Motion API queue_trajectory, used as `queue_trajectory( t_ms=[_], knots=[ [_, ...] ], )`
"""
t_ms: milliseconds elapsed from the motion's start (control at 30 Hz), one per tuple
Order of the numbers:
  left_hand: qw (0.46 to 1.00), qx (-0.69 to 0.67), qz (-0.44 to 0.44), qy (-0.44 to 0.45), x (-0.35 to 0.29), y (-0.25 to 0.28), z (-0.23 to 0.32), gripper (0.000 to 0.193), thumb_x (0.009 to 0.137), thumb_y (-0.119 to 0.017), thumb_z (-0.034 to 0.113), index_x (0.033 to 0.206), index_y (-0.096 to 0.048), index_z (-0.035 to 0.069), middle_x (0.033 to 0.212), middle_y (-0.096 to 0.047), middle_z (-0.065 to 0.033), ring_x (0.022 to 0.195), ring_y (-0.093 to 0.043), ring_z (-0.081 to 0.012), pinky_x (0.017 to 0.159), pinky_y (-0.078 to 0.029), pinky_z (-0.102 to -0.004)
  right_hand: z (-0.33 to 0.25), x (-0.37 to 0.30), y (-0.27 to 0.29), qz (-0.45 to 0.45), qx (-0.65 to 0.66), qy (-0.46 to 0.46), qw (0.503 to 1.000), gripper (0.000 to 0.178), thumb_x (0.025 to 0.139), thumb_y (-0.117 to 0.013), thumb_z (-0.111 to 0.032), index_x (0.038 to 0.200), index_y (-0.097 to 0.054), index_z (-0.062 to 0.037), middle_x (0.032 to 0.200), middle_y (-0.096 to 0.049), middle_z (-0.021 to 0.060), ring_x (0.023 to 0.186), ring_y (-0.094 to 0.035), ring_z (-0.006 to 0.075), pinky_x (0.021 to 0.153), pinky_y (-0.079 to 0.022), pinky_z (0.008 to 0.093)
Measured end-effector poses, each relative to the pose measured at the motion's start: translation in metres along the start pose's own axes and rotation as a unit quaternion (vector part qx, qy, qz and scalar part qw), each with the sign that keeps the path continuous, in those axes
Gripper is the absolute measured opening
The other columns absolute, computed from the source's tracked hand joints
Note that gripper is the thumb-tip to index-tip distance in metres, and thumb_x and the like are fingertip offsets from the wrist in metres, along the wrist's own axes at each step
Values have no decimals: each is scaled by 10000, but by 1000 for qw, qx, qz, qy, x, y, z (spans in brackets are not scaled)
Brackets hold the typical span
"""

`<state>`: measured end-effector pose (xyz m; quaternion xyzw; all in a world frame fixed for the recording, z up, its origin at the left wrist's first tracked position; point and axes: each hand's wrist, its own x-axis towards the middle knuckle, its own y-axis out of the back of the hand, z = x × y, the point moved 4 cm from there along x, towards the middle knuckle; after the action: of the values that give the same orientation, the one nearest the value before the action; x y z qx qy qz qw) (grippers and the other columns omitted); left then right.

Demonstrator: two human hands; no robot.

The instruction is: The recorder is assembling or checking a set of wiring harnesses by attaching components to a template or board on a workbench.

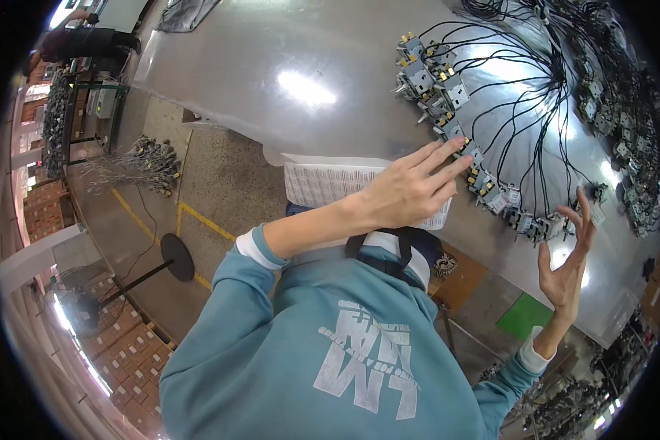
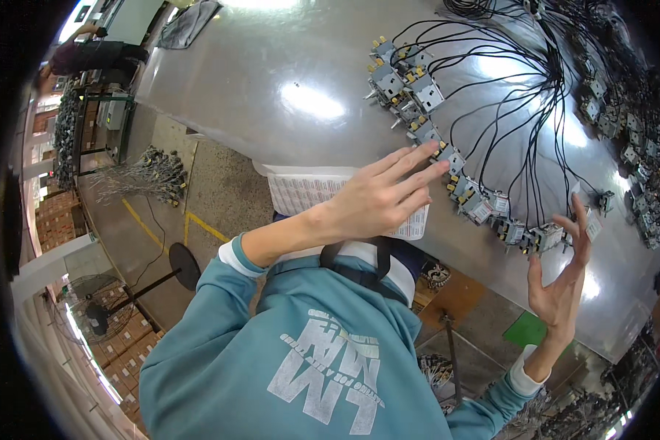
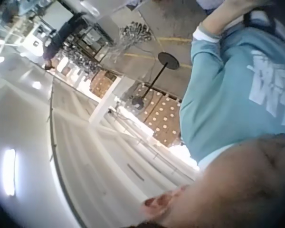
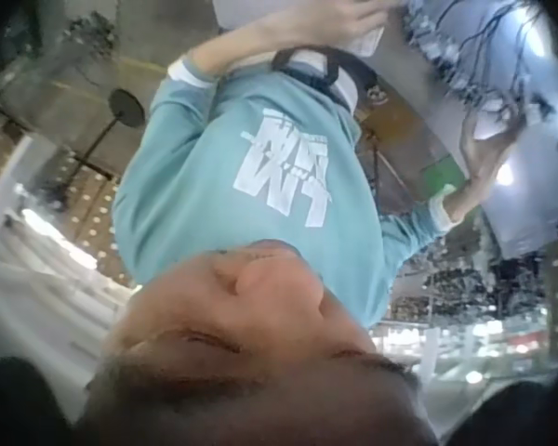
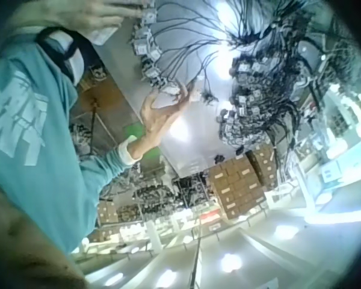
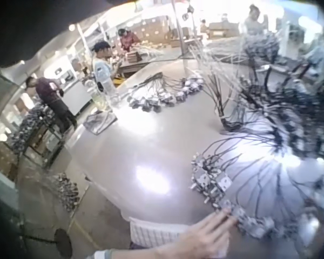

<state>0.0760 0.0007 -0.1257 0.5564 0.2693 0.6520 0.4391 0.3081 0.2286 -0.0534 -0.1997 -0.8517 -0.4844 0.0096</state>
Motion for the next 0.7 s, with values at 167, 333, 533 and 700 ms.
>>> queue_trajectory(
  t_ms=[167,333,533,700],
  knots=[
    [993,100,-38,-41,4,2,7,199,914,-679,152,926,-728,-41,1484,-662,-249,1481,-546,-466,1193,-498,-550,-27,31,-38,124,38,-28,991,1100,912,-791,37,1751,-115,-183,1470,-592,151,1296,-670,341,1207,-453,546],
    [984,153,-82,-32,1,3,13,325,930,-634,156,1089,-732,-110,1414,-685,-316,1419,-586,-504,1195,-497,-523,-75,86,-96,134,167,0,977,946,927,-840,-20,1694,-287,-49,1228,-719,103,1265,-686,272,1159,-485,448],
    [990,130,-59,-23,-8,-15,3,310,939,-637,133,1118,-728,-103,1330,-695,-326,1377,-628,-480,1090,-584,-453,-73,95,-125,147,224,-121,956,933,938,-842,-51,1702,-307,-50,1023,-792,77,1155,-736,225,1100,-515,385],
    [990,129,-45,-35,-9,-10,2,246,921,-668,120,1034,-728,-90,1328,-701,-293,1358,-654,-457,1053,-606,-428,-68,94,-130,134,114,-125,976,943,930,-841,-55,1704,-303,-23,1011,-811,94,1078,-754,216,1039,-540,368]
  ],
)
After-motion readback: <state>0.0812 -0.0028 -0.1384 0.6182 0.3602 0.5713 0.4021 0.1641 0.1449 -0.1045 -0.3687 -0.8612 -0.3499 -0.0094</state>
